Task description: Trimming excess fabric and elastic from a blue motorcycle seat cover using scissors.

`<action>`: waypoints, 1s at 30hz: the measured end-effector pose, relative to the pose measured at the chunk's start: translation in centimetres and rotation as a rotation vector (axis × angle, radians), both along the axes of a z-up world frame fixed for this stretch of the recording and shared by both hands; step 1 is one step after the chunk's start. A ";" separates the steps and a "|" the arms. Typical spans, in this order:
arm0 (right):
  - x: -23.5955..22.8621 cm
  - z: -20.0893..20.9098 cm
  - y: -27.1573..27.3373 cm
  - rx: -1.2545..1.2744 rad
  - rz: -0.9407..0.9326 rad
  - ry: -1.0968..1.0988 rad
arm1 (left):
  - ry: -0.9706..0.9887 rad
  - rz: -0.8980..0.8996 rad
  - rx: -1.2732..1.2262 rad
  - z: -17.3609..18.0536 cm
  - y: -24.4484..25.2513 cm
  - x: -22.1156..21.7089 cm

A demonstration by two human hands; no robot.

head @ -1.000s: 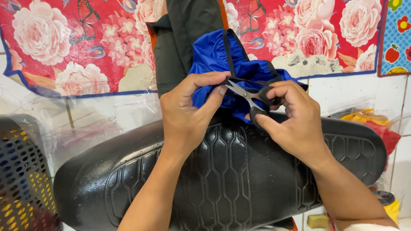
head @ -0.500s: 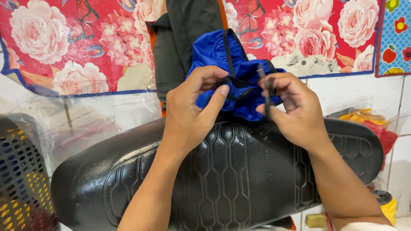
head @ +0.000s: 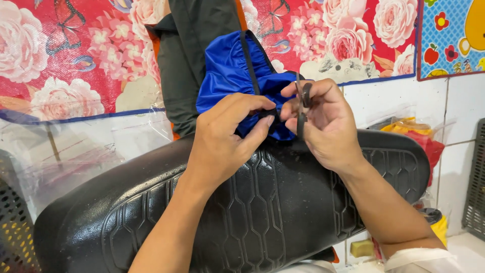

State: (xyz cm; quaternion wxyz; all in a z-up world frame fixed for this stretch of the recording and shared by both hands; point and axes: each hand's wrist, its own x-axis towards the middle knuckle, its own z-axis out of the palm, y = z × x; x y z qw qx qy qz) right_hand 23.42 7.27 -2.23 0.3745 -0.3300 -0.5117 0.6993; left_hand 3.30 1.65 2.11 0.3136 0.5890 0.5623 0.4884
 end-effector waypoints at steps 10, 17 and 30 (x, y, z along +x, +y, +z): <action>-0.1 -0.2 0.5 -0.156 0.101 0.121 | -0.061 0.000 -0.021 0.0 0.0 0.1; -0.3 0.2 0.6 -0.095 0.044 0.019 | -0.008 0.016 -0.028 0.1 0.1 0.3; -0.3 -0.4 -0.3 -0.012 -0.052 -0.220 | 0.033 -0.007 0.026 -0.4 0.1 0.3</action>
